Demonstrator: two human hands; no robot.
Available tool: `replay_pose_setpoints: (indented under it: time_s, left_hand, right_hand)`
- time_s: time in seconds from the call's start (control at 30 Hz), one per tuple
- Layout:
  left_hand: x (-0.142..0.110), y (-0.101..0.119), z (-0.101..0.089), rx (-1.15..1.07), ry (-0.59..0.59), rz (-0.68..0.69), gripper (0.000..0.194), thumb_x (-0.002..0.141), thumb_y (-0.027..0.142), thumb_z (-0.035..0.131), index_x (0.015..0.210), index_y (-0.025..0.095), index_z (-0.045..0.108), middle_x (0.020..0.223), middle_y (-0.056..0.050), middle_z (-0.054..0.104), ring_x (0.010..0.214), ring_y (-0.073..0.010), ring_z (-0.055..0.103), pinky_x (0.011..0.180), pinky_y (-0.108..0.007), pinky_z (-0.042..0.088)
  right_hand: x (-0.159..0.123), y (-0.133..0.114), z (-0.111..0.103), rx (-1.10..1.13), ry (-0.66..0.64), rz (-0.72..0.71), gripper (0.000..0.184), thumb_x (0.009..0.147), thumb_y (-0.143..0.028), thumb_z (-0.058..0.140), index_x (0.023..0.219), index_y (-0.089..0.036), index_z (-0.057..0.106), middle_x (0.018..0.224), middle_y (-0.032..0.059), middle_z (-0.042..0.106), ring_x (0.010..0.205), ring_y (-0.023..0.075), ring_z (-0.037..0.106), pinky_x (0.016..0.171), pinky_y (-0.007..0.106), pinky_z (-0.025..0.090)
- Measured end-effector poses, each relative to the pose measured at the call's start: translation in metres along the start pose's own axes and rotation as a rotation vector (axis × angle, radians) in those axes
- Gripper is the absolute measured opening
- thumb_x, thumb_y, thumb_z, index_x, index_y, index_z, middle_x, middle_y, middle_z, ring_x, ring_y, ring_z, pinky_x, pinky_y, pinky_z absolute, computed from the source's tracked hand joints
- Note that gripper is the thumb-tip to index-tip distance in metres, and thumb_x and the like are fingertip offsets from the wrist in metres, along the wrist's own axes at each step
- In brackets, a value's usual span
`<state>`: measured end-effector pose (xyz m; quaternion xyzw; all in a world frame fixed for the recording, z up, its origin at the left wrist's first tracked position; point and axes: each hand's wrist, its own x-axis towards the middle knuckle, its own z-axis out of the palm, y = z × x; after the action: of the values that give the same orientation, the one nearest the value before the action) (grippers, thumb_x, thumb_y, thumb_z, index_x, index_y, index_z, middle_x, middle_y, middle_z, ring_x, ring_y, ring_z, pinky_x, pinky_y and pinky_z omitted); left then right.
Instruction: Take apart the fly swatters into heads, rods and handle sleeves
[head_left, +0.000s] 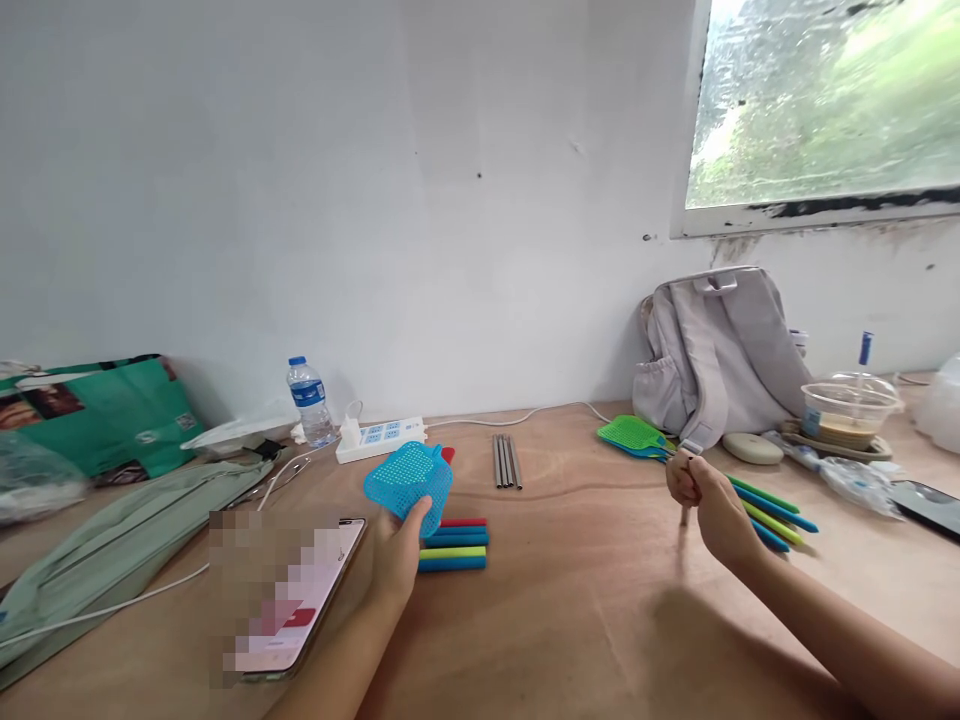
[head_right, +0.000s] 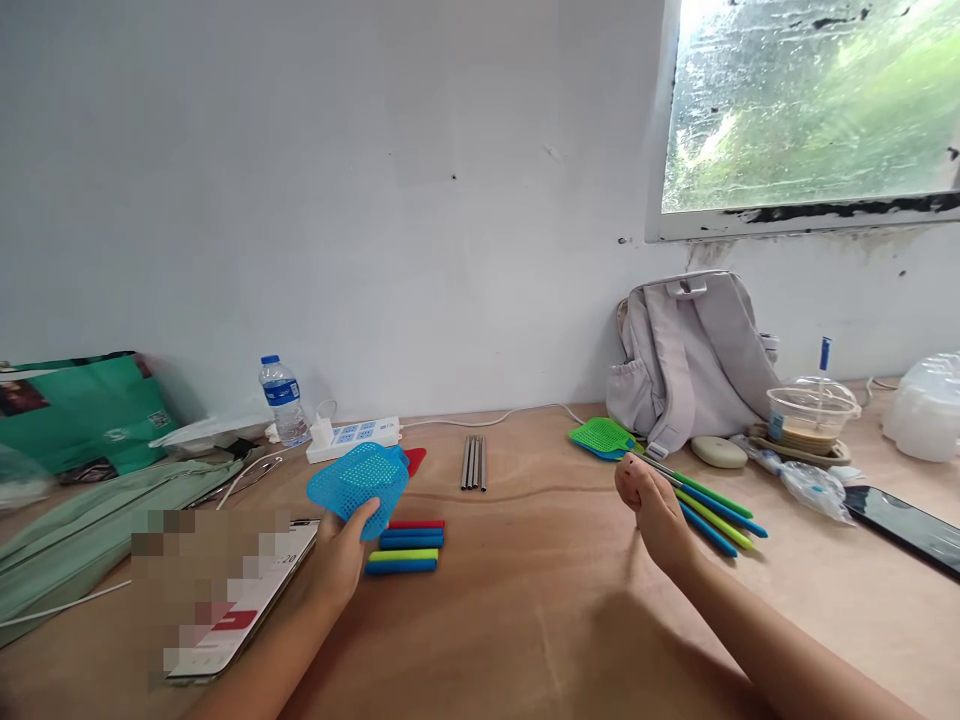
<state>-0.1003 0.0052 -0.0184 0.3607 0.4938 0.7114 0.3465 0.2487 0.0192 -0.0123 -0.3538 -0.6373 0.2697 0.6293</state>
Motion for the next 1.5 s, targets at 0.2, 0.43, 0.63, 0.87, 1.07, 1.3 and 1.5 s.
replay_pose_setpoints:
  time_s: [0.2,0.43,0.63,0.87,1.07,1.3,1.5]
  left_hand:
    - [0.013,0.0,-0.003,-0.071,0.054,0.068,0.029,0.058,0.019,0.061,0.085,0.022,0.05,0.073,0.003,0.061,0.068,-0.0166,0.06,0.064,-0.03,0.048]
    - [0.02,0.006,-0.003,-0.169,0.02,0.052,0.03,0.058,0.018,0.06,0.078,0.022,0.037,0.069,0.007,0.057,0.05,-0.011,0.056,0.051,-0.028,0.048]
    - [0.028,-0.003,-0.006,-0.184,-0.049,0.013,0.035,0.058,0.02,0.064,0.086,0.021,0.044,0.073,0.005,0.06,0.056,-0.0123,0.06,0.061,-0.03,0.049]
    - [0.034,-0.012,-0.008,-0.18,-0.078,-0.024,0.038,0.059,0.034,0.069,0.089,0.019,0.052,0.074,0.002,0.061,0.058,-0.0128,0.06,0.064,-0.03,0.048]
    - [0.039,-0.017,-0.01,-0.183,-0.079,-0.027,0.042,0.058,0.041,0.07,0.089,0.018,0.055,0.074,0.001,0.062,0.058,-0.0126,0.059,0.066,-0.03,0.048]
    - [0.041,-0.02,-0.01,-0.197,-0.073,-0.079,0.036,0.06,0.039,0.07,0.085,0.017,0.056,0.069,0.001,0.062,0.059,-0.0137,0.061,0.065,-0.029,0.047]
    - [0.04,-0.018,-0.008,-0.225,-0.07,-0.101,0.028,0.064,0.026,0.068,0.088,0.017,0.054,0.075,-0.001,0.063,0.066,-0.0149,0.064,0.067,-0.029,0.047]
  right_hand:
    - [-0.005,-0.001,0.0,0.023,-0.154,0.014,0.037,0.083,-0.037,0.036,0.05,-0.022,0.027,0.049,-0.0036,0.023,0.046,0.0118,0.023,0.043,0.027,0.02]
    - [-0.004,-0.009,0.003,0.321,-0.165,0.115,0.015,0.077,-0.038,0.036,0.072,-0.024,0.038,0.052,-0.0062,0.03,0.038,0.0086,0.016,0.037,0.023,0.013]
    - [0.002,-0.013,0.008,0.404,-0.057,0.156,0.025,0.086,-0.041,0.029,0.068,-0.024,0.033,0.054,-0.0055,0.033,0.036,0.0078,0.018,0.036,0.025,0.018]
    - [-0.004,0.015,0.01,0.132,-0.115,0.246,0.029,0.081,-0.043,0.049,0.067,-0.022,0.036,0.059,-0.0031,0.045,0.052,0.0116,0.043,0.05,0.026,0.037]
    - [-0.009,0.047,0.017,-0.055,-0.271,0.356,0.024,0.075,-0.039,0.055,0.073,-0.021,0.039,0.057,-0.0073,0.044,0.042,0.0074,0.038,0.039,0.02,0.032]
    - [-0.013,0.076,0.022,-0.292,-0.24,0.213,0.03,0.077,-0.02,0.038,0.106,-0.021,0.047,0.1,0.0071,0.056,0.061,0.0133,0.055,0.051,0.029,0.048]
    - [0.007,0.078,0.065,-0.676,-0.293,0.099,0.043,0.074,-0.009,0.033,0.115,-0.017,0.045,0.11,0.0134,0.052,0.109,0.0229,0.048,0.091,0.044,0.038]
